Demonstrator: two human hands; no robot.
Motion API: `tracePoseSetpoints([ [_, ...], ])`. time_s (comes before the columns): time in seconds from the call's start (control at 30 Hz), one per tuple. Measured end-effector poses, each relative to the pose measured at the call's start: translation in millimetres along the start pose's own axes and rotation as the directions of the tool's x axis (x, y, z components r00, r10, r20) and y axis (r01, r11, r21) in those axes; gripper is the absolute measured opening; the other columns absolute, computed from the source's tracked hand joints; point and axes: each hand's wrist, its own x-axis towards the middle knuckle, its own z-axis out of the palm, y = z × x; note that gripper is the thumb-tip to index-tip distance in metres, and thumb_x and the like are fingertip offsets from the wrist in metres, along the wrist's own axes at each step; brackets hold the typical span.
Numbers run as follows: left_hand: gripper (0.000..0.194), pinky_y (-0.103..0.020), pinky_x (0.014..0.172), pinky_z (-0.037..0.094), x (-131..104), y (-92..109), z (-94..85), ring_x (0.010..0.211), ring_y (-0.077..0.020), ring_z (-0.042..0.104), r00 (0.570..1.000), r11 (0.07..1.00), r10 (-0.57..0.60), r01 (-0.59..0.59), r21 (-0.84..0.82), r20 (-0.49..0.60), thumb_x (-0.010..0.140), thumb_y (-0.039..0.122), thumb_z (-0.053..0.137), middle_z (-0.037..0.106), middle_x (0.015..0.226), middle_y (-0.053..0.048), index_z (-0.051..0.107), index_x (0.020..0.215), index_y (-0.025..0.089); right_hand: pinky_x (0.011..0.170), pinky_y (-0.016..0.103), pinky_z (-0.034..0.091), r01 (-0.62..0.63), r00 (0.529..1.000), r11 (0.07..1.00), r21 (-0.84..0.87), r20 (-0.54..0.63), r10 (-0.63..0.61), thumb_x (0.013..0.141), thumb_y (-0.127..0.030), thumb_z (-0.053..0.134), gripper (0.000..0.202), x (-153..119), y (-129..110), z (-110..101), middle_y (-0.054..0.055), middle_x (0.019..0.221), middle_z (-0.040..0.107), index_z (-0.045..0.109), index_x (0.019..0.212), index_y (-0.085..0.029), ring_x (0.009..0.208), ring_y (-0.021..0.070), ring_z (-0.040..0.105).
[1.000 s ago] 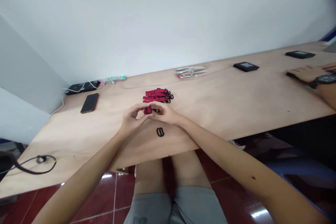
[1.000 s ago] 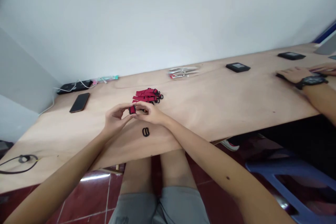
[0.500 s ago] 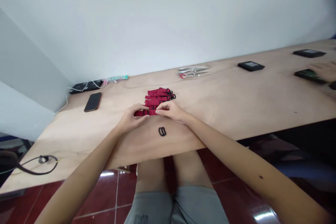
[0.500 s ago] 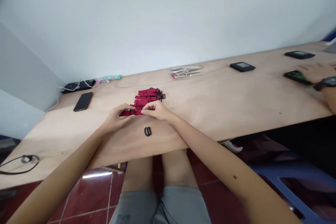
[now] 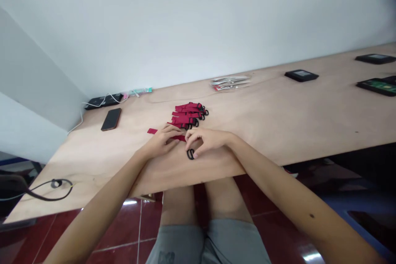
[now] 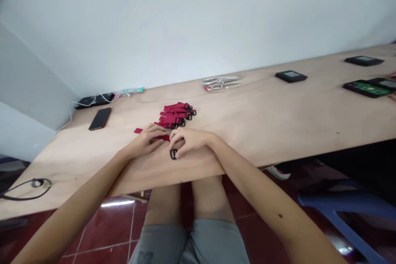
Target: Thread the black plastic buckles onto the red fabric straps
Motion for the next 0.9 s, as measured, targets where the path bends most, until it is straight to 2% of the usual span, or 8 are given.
tracePoseSetpoints([
  [0.07,0.026,-0.05,0.111,0.05,4,4,5.6,0.123,-0.0288,0.062,1.0,0.999,-0.007,0.008,-0.038,0.01,0.102,0.023,0.058,0.072,0.126,-0.012,0.077,0.12,0.025,0.1,0.035,0.047,0.008,1.0,1.0,-0.008,0.002,-0.008,0.077,-0.039,0.093,0.031,0,1,1,0.007,0.113,0.07,0.086,0.104,-0.025,0.111,0.0254,0.062],
  [0.2,0.025,-0.048,0.107,0.049,8,7,8.5,0.114,-0.0279,0.062,0.998,0.997,-0.067,0.066,-0.047,-0.006,0.098,0.019,0.06,0.072,0.12,-0.01,0.075,0.118,0.023,0.087,0.032,0.047,-0.005,0.999,1.0,0.022,-0.033,0.005,0.074,-0.039,0.094,0.031,1,2,4,0.005,0.1,0.07,0.08,0.094,-0.02,0.097,0.022,0.061],
  [0.33,0.024,-0.046,0.103,0.048,8,8,6.8,0.109,-0.0279,0.062,0.994,0.993,-0.108,0.109,-0.046,0.007,0.095,0.019,0.062,0.071,0.116,-0.01,0.074,0.116,0.022,0.066,0.028,0.041,-0.079,0.99,0.973,0.215,-0.097,0.102,0.083,-0.043,0.086,0.028,2,0,7,-0.001,0.075,0.063,0.076,0.086,-0.017,0.07,0.0148,0.054],
  [0.4,0.026,-0.045,0.103,0.047,7,8,6.9,0.109,-0.0279,0.062,0.993,0.992,-0.117,0.116,-0.056,-0.004,0.095,0.019,0.063,0.07,0.116,-0.009,0.073,0.119,0.022,0.064,0.028,0.039,-0.087,0.963,0.939,0.332,-0.212,0.165,0.082,-0.044,0.087,0.03,3,0,8,-0.002,0.072,0.062,0.076,0.086,-0.016,0.066,0.0134,0.052],
  [0.5,0.026,-0.044,0.1,0.047,7,8,8.1,0.106,-0.0272,0.06,0.993,0.992,-0.113,0.111,-0.054,-0.036,0.098,0.023,0.063,0.068,0.111,-0.009,0.075,0.122,0.023,0.068,0.028,0.043,-0.034,0.886,0.877,0.479,-0.391,0.247,0.075,-0.042,0.092,0.033,7,2,10,0.0,0.078,0.067,0.076,0.086,-0.016,0.071,0.0139,0.057],
  [0.67,0.02,-0.043,0.094,0.047,8,5,9.1,0.097,-0.0252,0.059,0.971,0.986,-0.162,0.152,-0.066,-0.176,0.104,0.029,0.059,0.066,0.1,-0.008,0.078,0.106,0.022,0.056,0.026,0.037,0.042,0.76,0.785,0.617,-0.53,0.376,0.076,-0.046,0.092,0.037,12,14,16,-0.003,0.067,0.061,0.078,0.092,-0.017,0.057,0.0101,0.047],
  [0.77,0.019,-0.043,0.093,0.047,9,3,9.8,0.099,-0.0257,0.061,0.935,0.975,-0.212,0.181,-0.13,-0.284,0.104,0.032,0.06,0.068,0.099,-0.008,0.075,0.099,0.021,0.055,0.026,0.037,0.075,0.752,0.755,0.651,-0.534,0.386,0.078,-0.049,0.091,0.038,15,18,18,-0.003,0.066,0.061,0.079,0.095,-0.017,0.056,0.0097,0.046],
  [0.9,0.019,-0.041,0.09,0.049,10,2,11.4,0.098,-0.0248,0.062,0.918,0.968,-0.227,0.175,-0.182,-0.323,0.103,0.034,0.06,0.068,0.096,-0.007,0.074,0.096,0.022,0.057,0.025,0.039,0.08,0.77,0.711,0.699,-0.497,0.401,0.075,-0.048,0.093,0.04,18,15,20,0.0,0.07,0.067,0.078,0.092,-0.015,0.059,0.0104,0.052],
])
